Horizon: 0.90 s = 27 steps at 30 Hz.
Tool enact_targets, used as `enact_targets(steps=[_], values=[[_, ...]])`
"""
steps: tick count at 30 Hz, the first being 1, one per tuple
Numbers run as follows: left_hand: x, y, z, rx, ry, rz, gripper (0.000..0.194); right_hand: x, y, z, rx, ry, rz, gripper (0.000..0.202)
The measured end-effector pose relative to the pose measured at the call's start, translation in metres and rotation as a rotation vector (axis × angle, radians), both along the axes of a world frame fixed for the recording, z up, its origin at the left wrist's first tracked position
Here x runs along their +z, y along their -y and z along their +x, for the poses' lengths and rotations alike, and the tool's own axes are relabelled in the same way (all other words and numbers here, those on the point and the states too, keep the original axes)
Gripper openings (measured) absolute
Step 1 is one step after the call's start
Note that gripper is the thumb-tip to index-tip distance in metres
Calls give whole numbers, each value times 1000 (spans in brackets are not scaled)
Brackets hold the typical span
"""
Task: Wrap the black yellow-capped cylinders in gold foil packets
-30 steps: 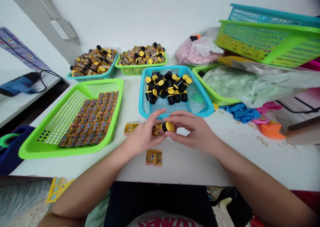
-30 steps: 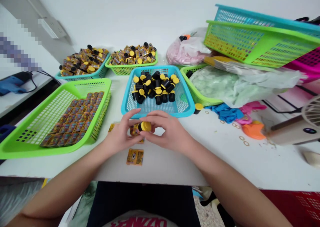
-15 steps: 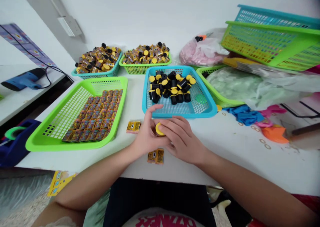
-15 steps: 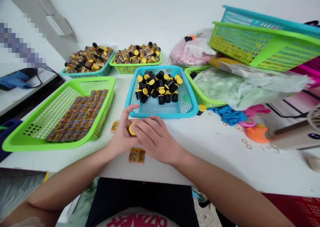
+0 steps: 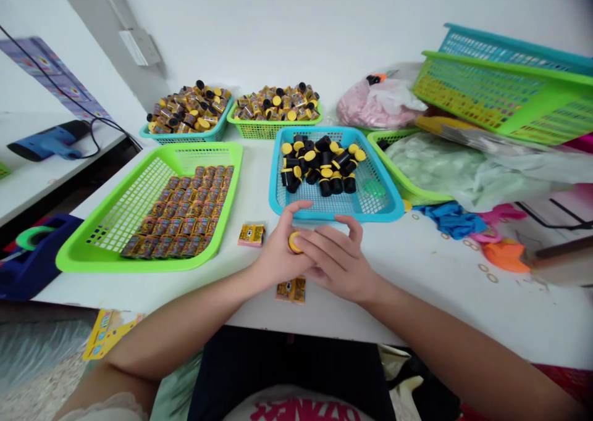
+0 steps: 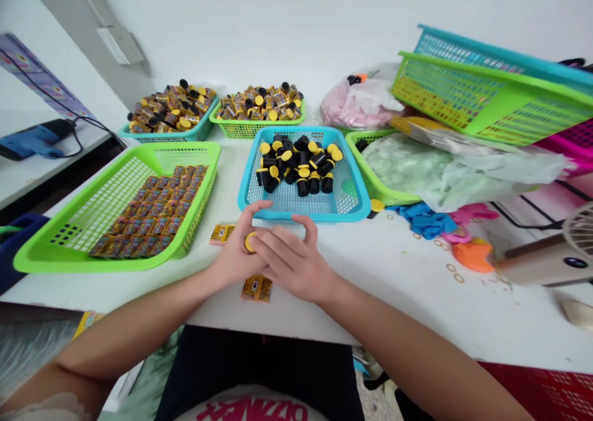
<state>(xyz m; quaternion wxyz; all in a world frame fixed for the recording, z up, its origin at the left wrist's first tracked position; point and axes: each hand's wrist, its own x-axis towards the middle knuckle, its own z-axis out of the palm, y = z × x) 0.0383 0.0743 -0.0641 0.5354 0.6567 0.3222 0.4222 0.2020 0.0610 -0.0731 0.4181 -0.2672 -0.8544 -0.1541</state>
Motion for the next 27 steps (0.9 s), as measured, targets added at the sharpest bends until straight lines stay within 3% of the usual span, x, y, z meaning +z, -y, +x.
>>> enact_targets(steps=[2,4,6,8,11,13,16,17,19,21,22,24,27], values=[[6,-3,-6,-203,36,-33,81,0,-2,0,34,-50,65,31],[10,-6,-9,-282,13,-28,87,0,-3,1,15,-53,126,26],[13,-6,-9,-201,-49,42,89,-1,-3,2,-35,-7,202,22],[15,-3,-7,-42,-97,177,87,0,-1,2,-72,35,263,23],[25,9,-13,144,-143,280,70,6,1,1,-108,-2,232,31],[38,21,-27,187,-248,304,46,14,-1,3,-46,-34,134,37],[60,37,-64,263,-473,464,15,31,-22,11,76,53,-148,45],[67,39,-78,306,-534,528,10,37,-35,16,47,95,-276,44],[80,37,-107,385,-627,599,9,47,-68,24,-166,191,-548,38],[91,24,-133,476,-717,572,17,52,-106,28,-435,407,-766,44],[96,14,-144,530,-774,530,21,52,-123,28,-491,455,-808,47],[104,-12,-163,652,-918,419,27,48,-150,24,-528,535,-859,45],[110,-62,-185,775,-1128,266,30,40,-167,13,-518,611,-889,35]])
